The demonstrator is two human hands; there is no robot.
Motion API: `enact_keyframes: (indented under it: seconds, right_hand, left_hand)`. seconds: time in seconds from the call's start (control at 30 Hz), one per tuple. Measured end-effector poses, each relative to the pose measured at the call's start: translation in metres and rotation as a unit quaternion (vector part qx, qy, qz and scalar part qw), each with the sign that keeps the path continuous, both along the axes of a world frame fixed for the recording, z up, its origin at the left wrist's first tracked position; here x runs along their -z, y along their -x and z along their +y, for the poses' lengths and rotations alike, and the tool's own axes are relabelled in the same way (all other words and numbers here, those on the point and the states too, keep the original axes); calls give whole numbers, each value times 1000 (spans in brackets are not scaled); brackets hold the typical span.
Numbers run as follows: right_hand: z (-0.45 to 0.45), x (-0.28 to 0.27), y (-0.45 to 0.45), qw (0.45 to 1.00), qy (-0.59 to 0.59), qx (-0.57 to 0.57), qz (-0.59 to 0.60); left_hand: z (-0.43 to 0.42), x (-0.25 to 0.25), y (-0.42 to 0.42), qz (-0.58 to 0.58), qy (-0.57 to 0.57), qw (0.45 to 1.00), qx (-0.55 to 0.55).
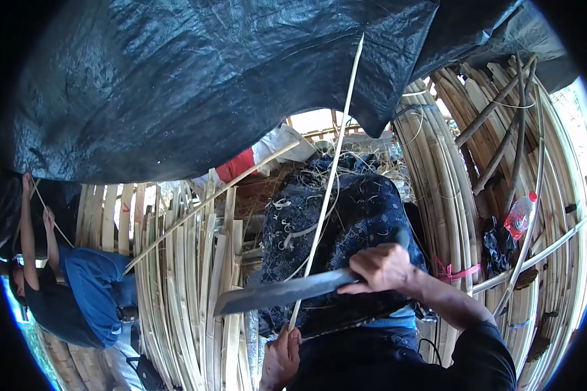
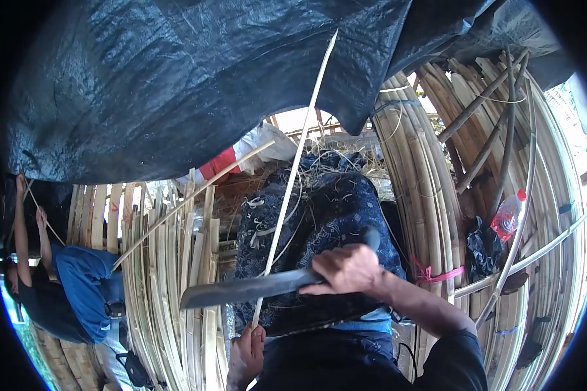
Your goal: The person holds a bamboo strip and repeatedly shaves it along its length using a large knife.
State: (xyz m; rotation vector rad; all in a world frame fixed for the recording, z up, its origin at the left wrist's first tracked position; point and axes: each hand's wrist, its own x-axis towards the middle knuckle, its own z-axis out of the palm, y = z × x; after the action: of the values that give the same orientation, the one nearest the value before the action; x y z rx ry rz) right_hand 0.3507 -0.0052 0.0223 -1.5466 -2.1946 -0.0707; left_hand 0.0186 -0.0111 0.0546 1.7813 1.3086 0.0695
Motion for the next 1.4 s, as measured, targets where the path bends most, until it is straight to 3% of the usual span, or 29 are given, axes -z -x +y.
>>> enact_keyframes:
  seconds: [0.03,0.1,0.17,0.2,0.3,0.37,0.47,0.53,0.63,0.7,0.73,0.77,0.8,0.83,0.9,0.93,1.0,1.03,1.1,1.13,1.17,1.23,1.27,1.3,1.4]
  right_hand:
    - [4,0,-14,999,29,27,9]
    - [19,-1,-46,978,15,207,14]
    - [33,6,-86,945,33,324,3]
    - [38,10,-92,949,-58,309,-6]
    - [32,22,-77,944,10,330,5]
    - [24,23,-59,949,16,311,44]
    - [8,16,-24,983,43,172,54]
    - [3,9,-6,997,5,60,37]
    - [4,9,-14,999,-24,15,-19]
    - [23,2,-55,991,-72,99,-46]
    - [33,15,-82,960,-167,187,-125]
    - [42,28,-109,902,-249,293,-198]
    - [52,42,-135,831,-307,395,-243]
    - [53,16,-142,890,-87,447,-19]
    - [53,14,-152,881,-41,467,62]
    - [45,15,-140,885,-97,450,63]
    - [34,31,-122,902,-49,403,147]
    - [33,14,-100,900,-13,365,240]
    - [29,4,-70,822,93,308,470]
    - [28,3,-56,748,118,286,587]
    - [29,6,-43,699,85,241,668]
    - [33,-8,-27,700,53,149,697]
    - [37,-18,-20,673,42,120,729]
    - [41,-36,-11,630,48,128,764]
    - [54,-70,0,593,69,146,789]
  left_hand:
    - [-7,9,8,1,-5,1000,3]
    - [-23,36,28,-90,-96,988,-75]
    - [-25,37,40,-89,-91,990,-64]
    - [-26,37,38,-99,-99,989,-52]
    - [-19,38,27,-98,-160,982,-5]
    - [-15,36,27,-77,-208,974,37]
    - [-11,26,20,-34,-241,968,59]
    - [-4,12,9,-75,-97,992,-13]
    - [-6,18,19,-53,-102,993,-4]
    - [-19,45,44,-98,-165,981,-3]
    - [-27,51,55,-97,-154,983,-21]
    - [-31,54,61,-96,-142,984,-40]
    - [-28,23,46,-73,-133,987,-49]
    - [-31,20,49,-77,-137,986,-48]
    - [-29,20,51,-115,-115,986,-34]
    - [-24,15,51,-109,-104,989,-12]
    - [-24,36,48,-129,-103,986,-28]
    - [-24,46,47,-147,-102,983,-40]
    - [-25,50,39,-154,-106,981,-60]
    - [-21,47,38,-119,-116,985,-46]
    - [-18,43,36,-82,-125,988,-31]
    - [-11,27,28,-79,-91,992,-37]
    - [-11,27,27,-78,-104,991,-28]
    - [-12,27,27,-77,-115,990,-20]
    - [-17,47,35,-103,-174,979,2]
